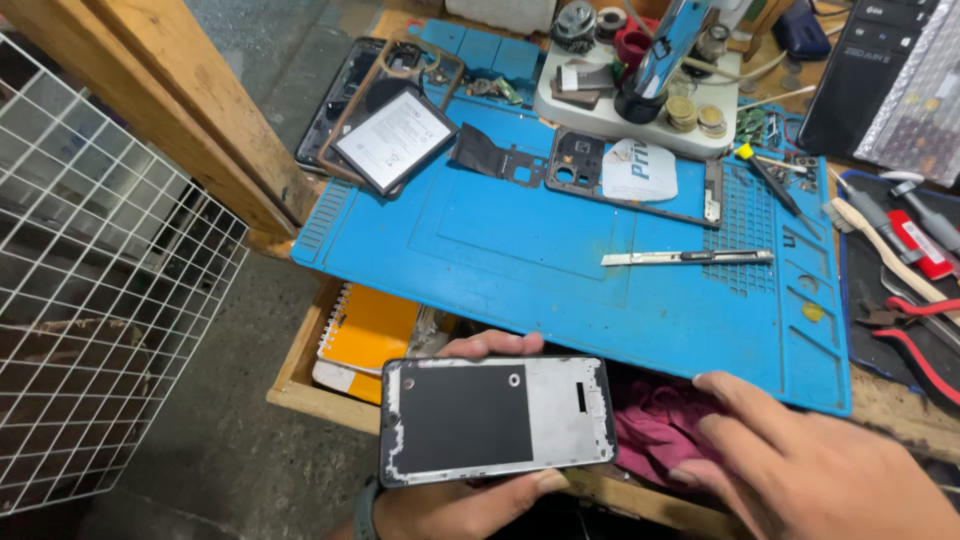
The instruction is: The person cleans the interior of a smartphone chassis with a cloth and a metal tool. They then place the motherboard and battery into the chassis, aligning the components and pressing them into place.
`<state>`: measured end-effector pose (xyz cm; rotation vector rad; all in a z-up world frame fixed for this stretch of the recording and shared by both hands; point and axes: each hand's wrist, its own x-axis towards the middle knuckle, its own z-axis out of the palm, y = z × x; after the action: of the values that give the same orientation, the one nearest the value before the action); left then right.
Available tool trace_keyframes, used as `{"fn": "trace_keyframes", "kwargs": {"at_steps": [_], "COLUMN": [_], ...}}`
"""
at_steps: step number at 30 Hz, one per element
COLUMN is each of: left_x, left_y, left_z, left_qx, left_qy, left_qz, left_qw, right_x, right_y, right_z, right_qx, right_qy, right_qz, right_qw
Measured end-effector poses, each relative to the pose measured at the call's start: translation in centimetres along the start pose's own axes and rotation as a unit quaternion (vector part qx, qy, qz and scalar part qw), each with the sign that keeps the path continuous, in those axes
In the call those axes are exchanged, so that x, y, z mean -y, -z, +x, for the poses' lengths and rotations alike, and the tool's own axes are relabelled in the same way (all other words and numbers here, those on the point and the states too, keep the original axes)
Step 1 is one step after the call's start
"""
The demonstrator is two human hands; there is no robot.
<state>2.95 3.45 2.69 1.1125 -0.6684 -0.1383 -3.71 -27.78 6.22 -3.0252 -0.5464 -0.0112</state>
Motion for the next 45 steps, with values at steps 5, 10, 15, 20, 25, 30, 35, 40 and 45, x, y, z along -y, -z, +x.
{"fn": "trace_keyframes", "kwargs": {"at_steps": [5,10,15,20,25,30,35,40,45], "left_x": [-0.4,0.1,-0.4,-1.2,-0.6,-1.4,-4.0,-4.4,-3.4], "left_y": [-0.1,-0.8,-0.5,-0.1,0.9,2.0,4.3,5.0,4.9], "left_z": [0.9,0.2,2.0,5.1,7.5,9.4,11.3,13.2,13.6], "left_qx": [0.049,0.021,0.061,0.101,0.168,0.18,0.198,0.253,0.257], "left_qy": [-0.042,0.001,-0.052,-0.066,-0.043,-0.046,-0.025,-0.017,-0.087], "left_qz": [0.084,0.01,0.061,0.091,0.113,0.204,0.348,0.47,0.491], "left_qw": [0.994,1.0,0.995,0.989,0.978,0.961,0.916,0.845,0.828], "right_x": [-0.2,0.8,1.4,0.3,-2.2,-2.2,-0.9,0.0,-0.5], "right_y": [-2.3,-1.3,-3.8,-3.8,-0.4,2.8,5.0,7.1,8.5], "right_z": [-3.3,-3.4,-1.7,-2.8,-5.9,-4.0,-0.3,2.9,6.7], "right_qx": [0.014,0.014,-0.012,0.018,-0.024,-0.133,-0.227,-0.276,-0.159], "right_qy": [-0.041,-0.2,-0.218,-0.158,-0.213,-0.268,-0.217,-0.109,0.092], "right_qz": [-0.036,-0.074,-0.038,0.062,0.207,0.241,0.242,0.188,0.049], "right_qw": [0.998,0.977,0.975,0.985,0.955,0.923,0.918,0.936,0.982]}}
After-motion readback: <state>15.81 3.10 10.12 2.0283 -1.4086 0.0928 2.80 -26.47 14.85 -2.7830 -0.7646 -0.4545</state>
